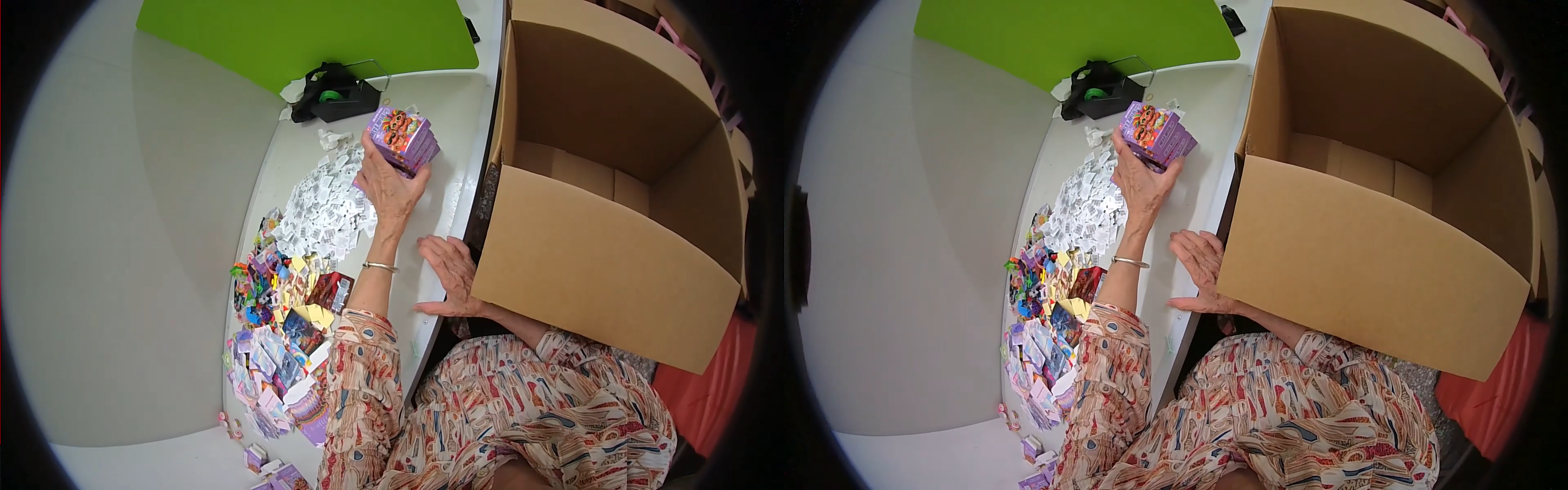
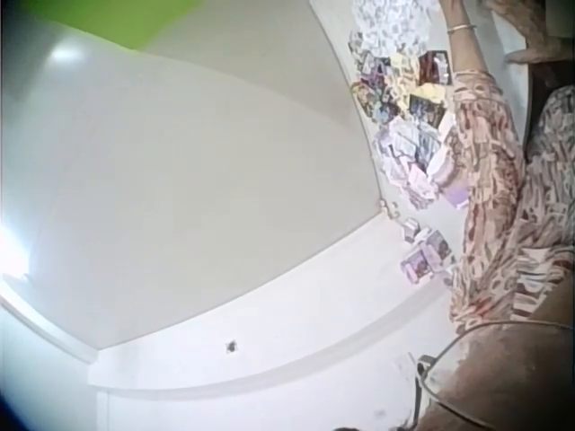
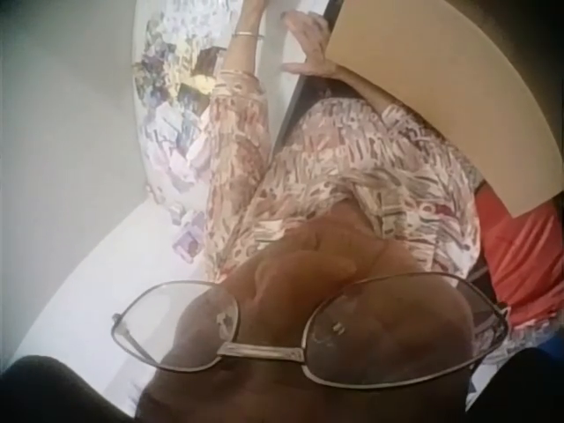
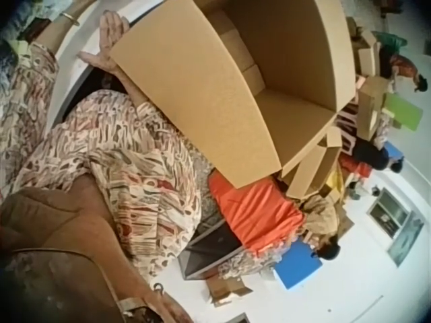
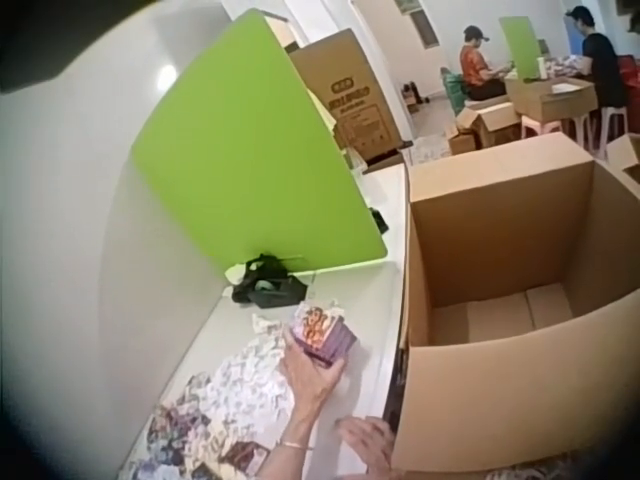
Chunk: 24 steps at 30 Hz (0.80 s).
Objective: Sorting and stacking small purple and pink packaged products on a table.
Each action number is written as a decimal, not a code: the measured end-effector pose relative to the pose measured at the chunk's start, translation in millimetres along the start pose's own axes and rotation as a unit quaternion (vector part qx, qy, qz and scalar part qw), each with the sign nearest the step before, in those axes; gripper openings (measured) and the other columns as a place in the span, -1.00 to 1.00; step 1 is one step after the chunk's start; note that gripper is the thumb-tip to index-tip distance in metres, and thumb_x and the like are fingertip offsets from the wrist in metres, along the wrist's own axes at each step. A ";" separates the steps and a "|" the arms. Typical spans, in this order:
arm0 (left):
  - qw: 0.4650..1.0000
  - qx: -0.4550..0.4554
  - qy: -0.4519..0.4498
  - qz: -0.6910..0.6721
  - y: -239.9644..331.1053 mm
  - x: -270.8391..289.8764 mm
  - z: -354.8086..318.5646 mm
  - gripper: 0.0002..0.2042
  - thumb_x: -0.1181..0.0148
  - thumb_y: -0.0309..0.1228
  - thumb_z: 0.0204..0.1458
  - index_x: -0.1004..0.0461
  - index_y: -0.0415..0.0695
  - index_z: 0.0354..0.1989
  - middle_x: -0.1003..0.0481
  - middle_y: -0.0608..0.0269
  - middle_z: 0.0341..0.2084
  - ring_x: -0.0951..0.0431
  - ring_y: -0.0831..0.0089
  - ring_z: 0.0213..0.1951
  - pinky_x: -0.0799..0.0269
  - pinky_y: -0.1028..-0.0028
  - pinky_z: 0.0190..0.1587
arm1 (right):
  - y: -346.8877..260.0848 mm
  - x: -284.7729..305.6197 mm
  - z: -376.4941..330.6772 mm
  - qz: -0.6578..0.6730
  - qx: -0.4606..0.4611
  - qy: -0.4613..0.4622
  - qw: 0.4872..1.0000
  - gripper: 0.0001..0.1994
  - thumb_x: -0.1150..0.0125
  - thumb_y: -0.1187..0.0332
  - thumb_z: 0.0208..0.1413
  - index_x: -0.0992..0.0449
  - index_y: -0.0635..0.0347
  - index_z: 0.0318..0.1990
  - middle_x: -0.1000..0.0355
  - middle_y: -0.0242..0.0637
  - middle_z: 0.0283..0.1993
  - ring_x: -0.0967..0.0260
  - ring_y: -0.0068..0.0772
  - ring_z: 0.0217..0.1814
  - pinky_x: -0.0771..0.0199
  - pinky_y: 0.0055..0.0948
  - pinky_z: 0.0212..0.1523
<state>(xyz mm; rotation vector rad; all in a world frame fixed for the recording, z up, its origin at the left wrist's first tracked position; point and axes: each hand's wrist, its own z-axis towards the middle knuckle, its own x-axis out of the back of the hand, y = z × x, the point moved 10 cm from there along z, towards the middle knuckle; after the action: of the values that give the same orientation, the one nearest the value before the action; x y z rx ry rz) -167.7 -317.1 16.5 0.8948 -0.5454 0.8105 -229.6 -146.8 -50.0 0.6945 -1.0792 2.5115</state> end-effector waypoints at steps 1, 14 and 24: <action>1.000 0.000 0.000 0.001 -1.6 -0.1 -0.4 0.13 -0.39 -0.15 -0.40 0.21 -0.16 0.38 -0.32 -0.07 -0.01 -0.33 0.03 0.01 -0.03 0.05 0.10 | -0.5 0.0 0.4 0.001 0.000 0.001 1.000 0.01 -0.43 -0.07 -0.23 -0.05 0.39 0.28 -0.12 0.03 0.33 -0.02 0.01 0.39 0.09 -0.02 0.35; 0.993 -0.057 -0.043 0.097 12.8 -4.0 2.3 0.10 -0.29 -0.22 -0.40 0.22 -0.23 0.39 -0.35 -0.09 -0.17 -0.37 -0.02 -0.09 -0.07 -0.13 0.13 | -0.9 -0.5 1.7 0.005 0.001 0.000 1.000 -0.01 -0.43 -0.05 -0.23 -0.07 0.38 0.27 -0.12 0.01 0.32 -0.02 -0.01 0.39 0.09 -0.02 0.35; 0.992 -0.062 -0.066 0.091 1.1 1.5 0.8 0.21 -0.42 0.07 -0.39 0.20 -0.24 0.39 -0.35 -0.12 -0.11 -0.35 -0.01 -0.01 0.06 -0.14 0.19 | -2.1 -0.3 2.2 0.011 0.005 0.004 1.000 -0.01 -0.44 -0.04 -0.24 -0.07 0.37 0.27 -0.13 0.00 0.31 -0.02 0.00 0.38 0.09 -0.02 0.34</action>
<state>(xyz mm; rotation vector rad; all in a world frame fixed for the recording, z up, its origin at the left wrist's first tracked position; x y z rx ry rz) -167.8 -316.7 18.5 0.7955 -0.7948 0.8759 -227.6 -147.0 -47.5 0.6773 -1.0788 2.5378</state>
